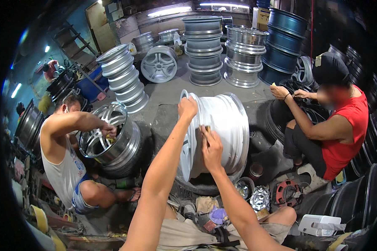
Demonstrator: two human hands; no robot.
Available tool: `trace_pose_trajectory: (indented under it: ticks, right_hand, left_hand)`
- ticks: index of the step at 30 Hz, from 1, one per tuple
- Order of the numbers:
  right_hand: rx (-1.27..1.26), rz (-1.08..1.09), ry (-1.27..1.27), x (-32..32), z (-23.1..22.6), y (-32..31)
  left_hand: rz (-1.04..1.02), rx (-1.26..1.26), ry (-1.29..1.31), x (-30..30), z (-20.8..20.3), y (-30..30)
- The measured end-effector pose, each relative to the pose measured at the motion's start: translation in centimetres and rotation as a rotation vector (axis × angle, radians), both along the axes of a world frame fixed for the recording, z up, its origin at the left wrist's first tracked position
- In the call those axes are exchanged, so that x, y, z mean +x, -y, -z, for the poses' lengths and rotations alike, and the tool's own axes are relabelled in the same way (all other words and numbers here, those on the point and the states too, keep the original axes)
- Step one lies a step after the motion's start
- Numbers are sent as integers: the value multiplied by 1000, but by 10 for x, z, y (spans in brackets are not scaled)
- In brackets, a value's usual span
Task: The person sits on the floor in a workshop and manually polishes a white car wheel rim. They use a purple sponge to rub the surface of the rim and a yellow cloth to wipe it down, repeating the process to clean the metal. Other workers are visible in the background performing similar tasks on different rims.
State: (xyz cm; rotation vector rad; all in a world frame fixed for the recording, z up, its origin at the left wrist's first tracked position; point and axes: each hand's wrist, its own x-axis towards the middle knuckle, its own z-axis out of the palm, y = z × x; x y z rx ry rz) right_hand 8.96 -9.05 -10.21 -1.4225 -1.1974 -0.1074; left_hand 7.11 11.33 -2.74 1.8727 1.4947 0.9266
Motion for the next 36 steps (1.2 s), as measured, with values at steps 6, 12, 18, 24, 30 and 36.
trace_pose_trajectory:
  ticks: [6, 12, 18, 24, 30, 36]
  right_hand:
    - [80, 21, 70, -13, 28, 14]
    - [31, 48, 319, 12, 4, 3]
    - [67, 54, 375, 18, -19, -4]
    - [-23, 18, 237, 0, 17, 20]
    - [-5, 41, 85, -5, -7, 0]
    - [76, 95, 39, -2, -10, -7]
  left_hand:
    - [-14, 54, 15, -4, 2, -2]
    - [-15, 57, 38, -4, -3, 0]
    - [-6, 38, 7, -3, 5, -4]
    - [-53, 108, 77, -4, 8, -5]
    - [-1, -12, 54, -8, 8, -11]
    - [47, -65, 198, 0, 14, -19]
